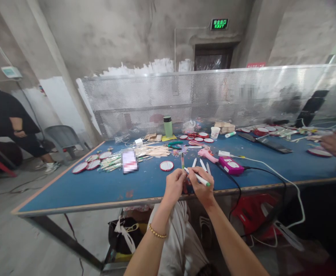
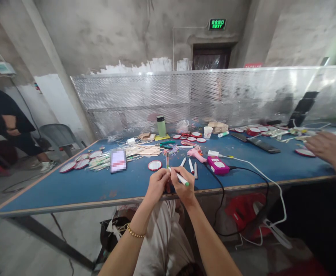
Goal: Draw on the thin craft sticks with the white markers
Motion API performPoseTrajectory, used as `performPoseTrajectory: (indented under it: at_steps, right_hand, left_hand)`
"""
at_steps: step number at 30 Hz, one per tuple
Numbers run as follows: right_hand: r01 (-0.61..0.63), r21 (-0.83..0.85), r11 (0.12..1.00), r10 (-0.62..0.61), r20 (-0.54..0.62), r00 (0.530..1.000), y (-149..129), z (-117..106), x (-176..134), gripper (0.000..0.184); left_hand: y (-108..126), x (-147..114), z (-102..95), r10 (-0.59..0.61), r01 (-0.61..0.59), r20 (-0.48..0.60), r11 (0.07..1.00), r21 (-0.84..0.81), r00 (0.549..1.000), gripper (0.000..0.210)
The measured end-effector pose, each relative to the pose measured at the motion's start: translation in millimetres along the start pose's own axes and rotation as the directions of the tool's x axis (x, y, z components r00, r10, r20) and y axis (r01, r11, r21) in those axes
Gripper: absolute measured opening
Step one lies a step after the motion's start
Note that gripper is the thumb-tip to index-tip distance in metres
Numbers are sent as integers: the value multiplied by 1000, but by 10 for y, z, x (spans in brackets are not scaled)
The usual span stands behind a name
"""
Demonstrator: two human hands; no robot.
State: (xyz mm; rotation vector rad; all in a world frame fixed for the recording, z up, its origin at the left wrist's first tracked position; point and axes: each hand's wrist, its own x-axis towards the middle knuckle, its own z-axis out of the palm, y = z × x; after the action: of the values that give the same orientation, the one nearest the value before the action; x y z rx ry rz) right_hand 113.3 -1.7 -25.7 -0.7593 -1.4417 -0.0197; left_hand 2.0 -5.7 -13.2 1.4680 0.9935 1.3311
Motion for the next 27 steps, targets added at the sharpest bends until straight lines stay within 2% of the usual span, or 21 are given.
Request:
performPoseTrajectory:
  at_steps: [6,15,21,27]
  right_hand:
    - [-6,-18,1000,7,32,999,-2,0,-5,21]
    - [-14,7,1000,14,15,1000,-15,9,11,19]
    - [-36,-47,998,37,20,999,22,5,-15,22]
    - [-31,-11,999,31,8,999,29,13,-5,18]
  left_hand:
    - [4,-6,2,2,-1,-8,1000,19,1000,27]
    - [1,-5,3,6,-6,-6,1000,1,1000,24]
    - [-8,-4,-6,-2,2,5,1000,-8,1000,25]
    - [-44,7,-2,-1,1,1,1000,-30,1000,22]
